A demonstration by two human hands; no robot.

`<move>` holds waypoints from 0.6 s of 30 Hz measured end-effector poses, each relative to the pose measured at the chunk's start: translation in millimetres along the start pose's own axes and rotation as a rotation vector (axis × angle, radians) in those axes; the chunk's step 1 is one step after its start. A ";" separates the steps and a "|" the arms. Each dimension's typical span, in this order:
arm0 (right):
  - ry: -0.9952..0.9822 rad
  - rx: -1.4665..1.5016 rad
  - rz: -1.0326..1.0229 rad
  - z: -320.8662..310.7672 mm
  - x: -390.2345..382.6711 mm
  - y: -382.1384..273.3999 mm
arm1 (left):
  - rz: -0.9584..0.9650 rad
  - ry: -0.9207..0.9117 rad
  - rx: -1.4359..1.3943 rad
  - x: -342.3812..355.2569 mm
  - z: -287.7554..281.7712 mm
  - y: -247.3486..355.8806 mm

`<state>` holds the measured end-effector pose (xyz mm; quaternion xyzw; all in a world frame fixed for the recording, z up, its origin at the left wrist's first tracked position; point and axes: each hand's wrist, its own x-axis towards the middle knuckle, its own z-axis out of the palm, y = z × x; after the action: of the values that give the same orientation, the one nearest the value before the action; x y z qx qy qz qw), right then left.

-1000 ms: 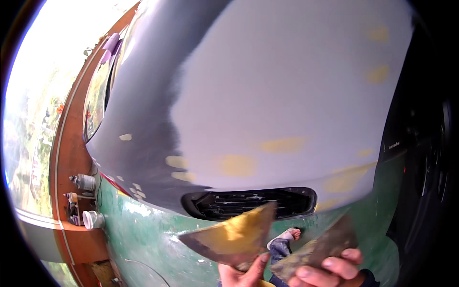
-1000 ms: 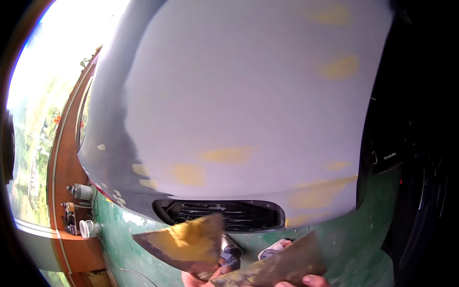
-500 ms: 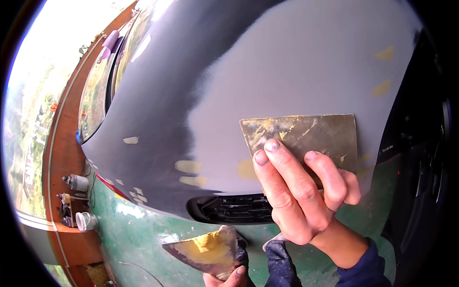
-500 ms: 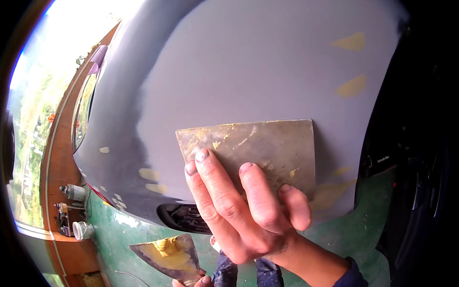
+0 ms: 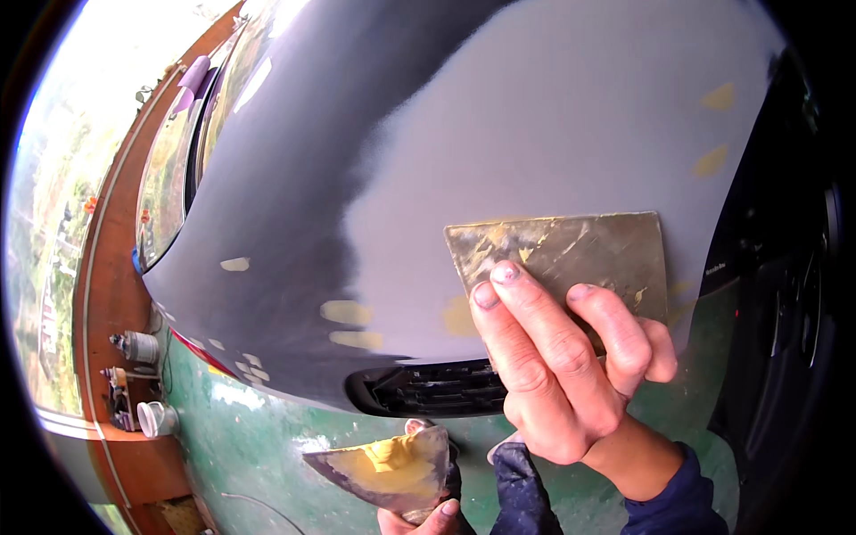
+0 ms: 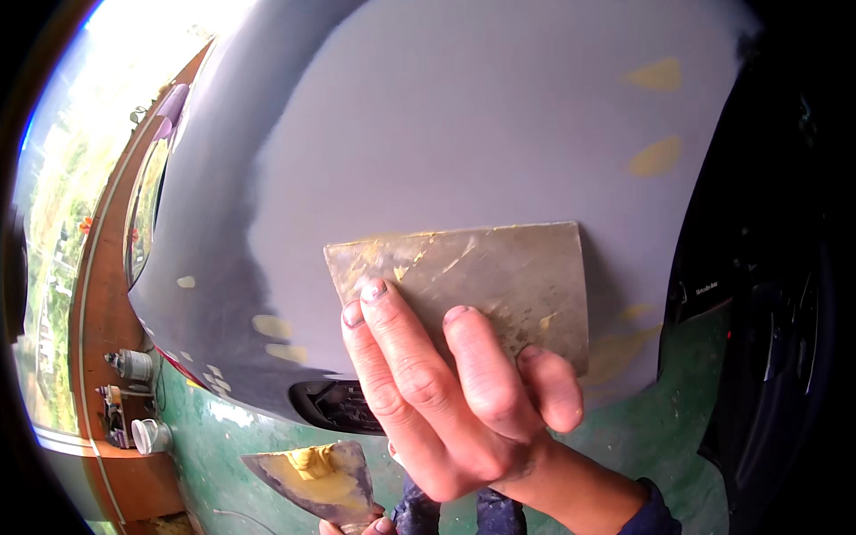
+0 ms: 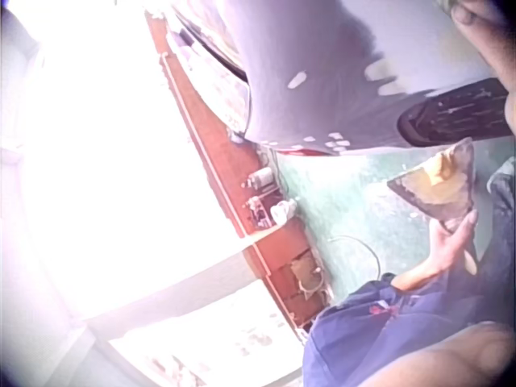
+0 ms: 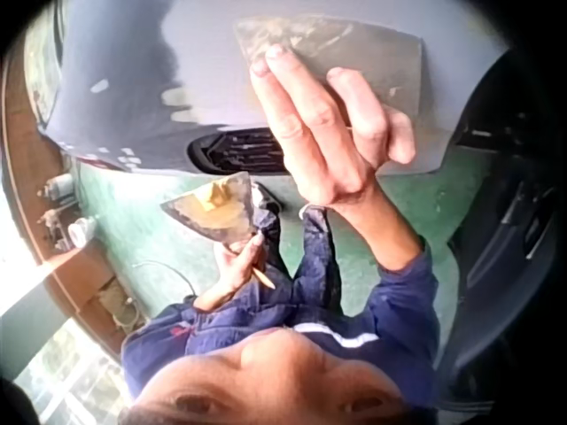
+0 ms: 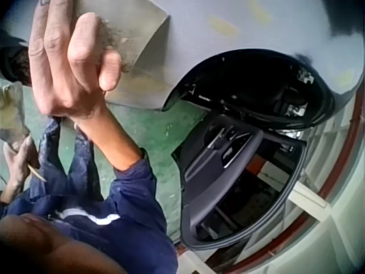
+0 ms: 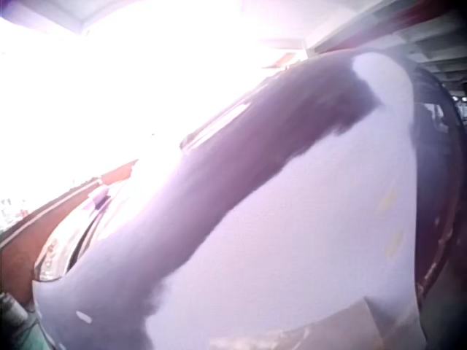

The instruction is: The person applies yellow body filler to the rear bumper of a dark-colored car using a putty knife. They spread the filler across several spots on the bumper and trunk lid, smoothing it with the tool.

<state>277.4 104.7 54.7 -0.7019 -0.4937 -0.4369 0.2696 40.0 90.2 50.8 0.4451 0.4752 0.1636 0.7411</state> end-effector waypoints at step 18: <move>-0.056 0.004 0.011 -57.4 -129.6 14.0 | -0.159 -0.080 -0.049 2.4 28.7 -15.9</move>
<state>253.6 -6.2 -31.4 -0.7159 -0.4981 -0.4147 0.2597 62.7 68.6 40.8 0.3938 0.4747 0.0978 0.7810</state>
